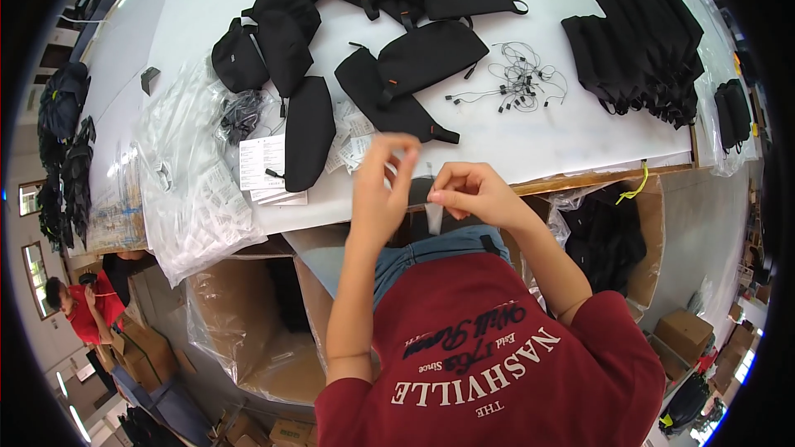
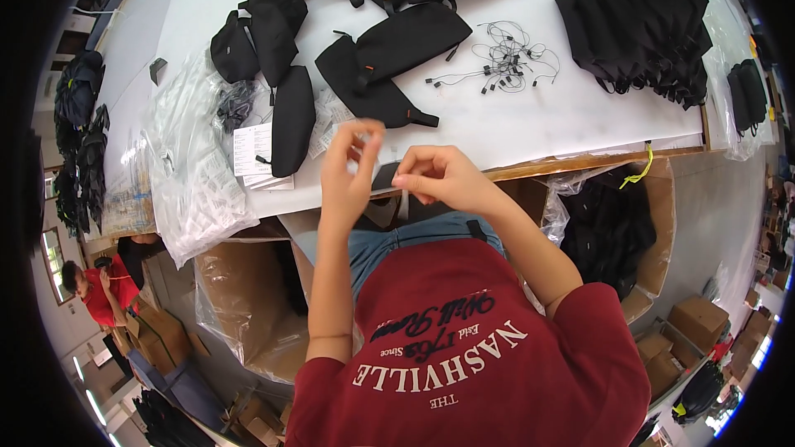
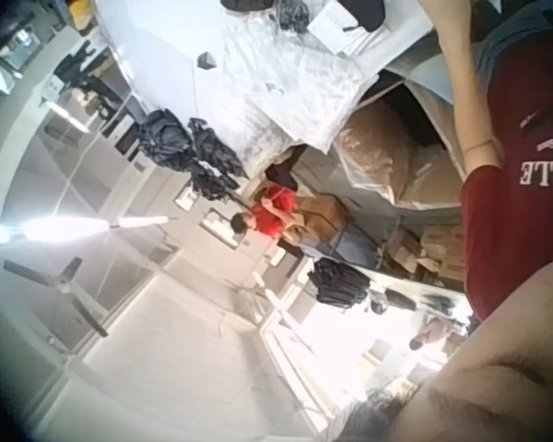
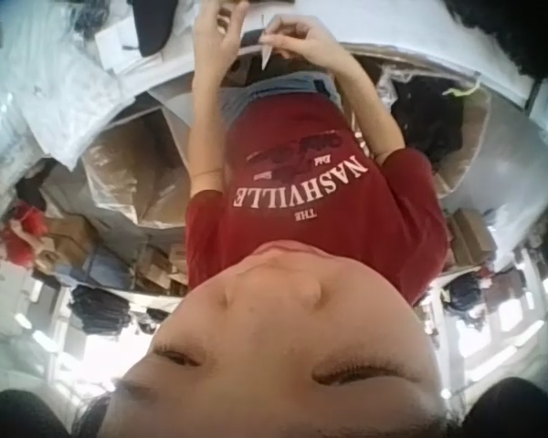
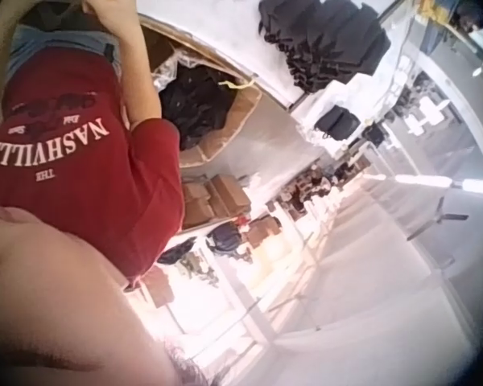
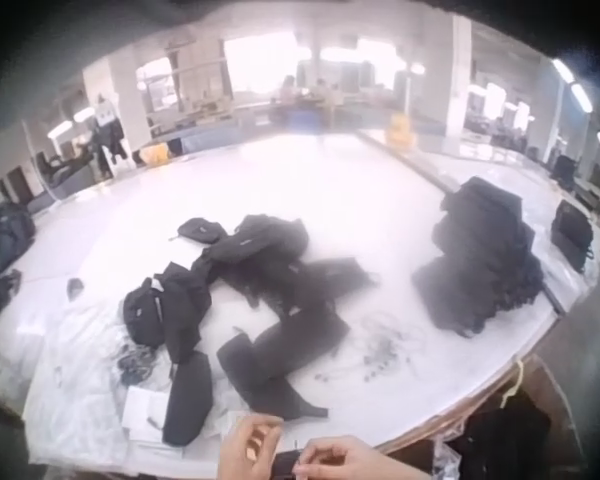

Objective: Packaging and inspecting small black fabric pouches, including inserting labels or accessories and sorting them.

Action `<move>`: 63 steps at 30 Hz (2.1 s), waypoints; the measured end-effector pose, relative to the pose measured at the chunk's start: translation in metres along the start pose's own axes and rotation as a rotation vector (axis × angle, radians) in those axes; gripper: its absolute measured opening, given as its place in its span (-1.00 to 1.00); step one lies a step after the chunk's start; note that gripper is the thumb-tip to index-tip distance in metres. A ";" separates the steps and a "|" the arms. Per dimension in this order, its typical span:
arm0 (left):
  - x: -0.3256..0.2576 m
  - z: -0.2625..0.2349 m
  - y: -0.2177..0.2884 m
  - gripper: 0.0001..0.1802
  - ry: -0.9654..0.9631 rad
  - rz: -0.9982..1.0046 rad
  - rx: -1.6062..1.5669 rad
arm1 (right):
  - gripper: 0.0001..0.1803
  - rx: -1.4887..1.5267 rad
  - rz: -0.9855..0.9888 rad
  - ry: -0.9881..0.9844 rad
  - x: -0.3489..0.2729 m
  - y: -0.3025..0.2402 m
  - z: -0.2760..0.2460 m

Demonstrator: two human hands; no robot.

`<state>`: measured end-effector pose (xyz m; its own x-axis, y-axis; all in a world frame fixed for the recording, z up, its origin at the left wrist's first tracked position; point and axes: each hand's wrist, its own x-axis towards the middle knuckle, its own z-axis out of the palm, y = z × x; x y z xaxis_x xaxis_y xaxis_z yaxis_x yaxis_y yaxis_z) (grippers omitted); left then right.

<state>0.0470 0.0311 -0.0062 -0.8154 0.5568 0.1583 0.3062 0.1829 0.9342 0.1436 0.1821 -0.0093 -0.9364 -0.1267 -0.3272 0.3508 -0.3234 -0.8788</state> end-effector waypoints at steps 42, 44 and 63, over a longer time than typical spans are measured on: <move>-0.037 -0.015 0.025 -0.92 0.079 -0.287 -0.737 | -0.85 0.202 -0.282 0.200 -0.003 -0.019 0.007; -0.037 -0.013 0.029 -0.92 0.069 -0.295 -0.613 | -0.83 0.201 -0.244 0.182 -0.004 -0.020 0.009; -0.041 -0.008 0.035 -0.96 0.012 -0.199 -0.269 | -0.90 -0.243 -0.370 0.343 -0.001 -0.015 0.017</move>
<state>0.0870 0.0083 0.0229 -0.8523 0.5219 -0.0336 0.0010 0.0659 0.9978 0.1390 0.1710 0.0103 -0.9593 0.2794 -0.0400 0.0247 -0.0582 -0.9980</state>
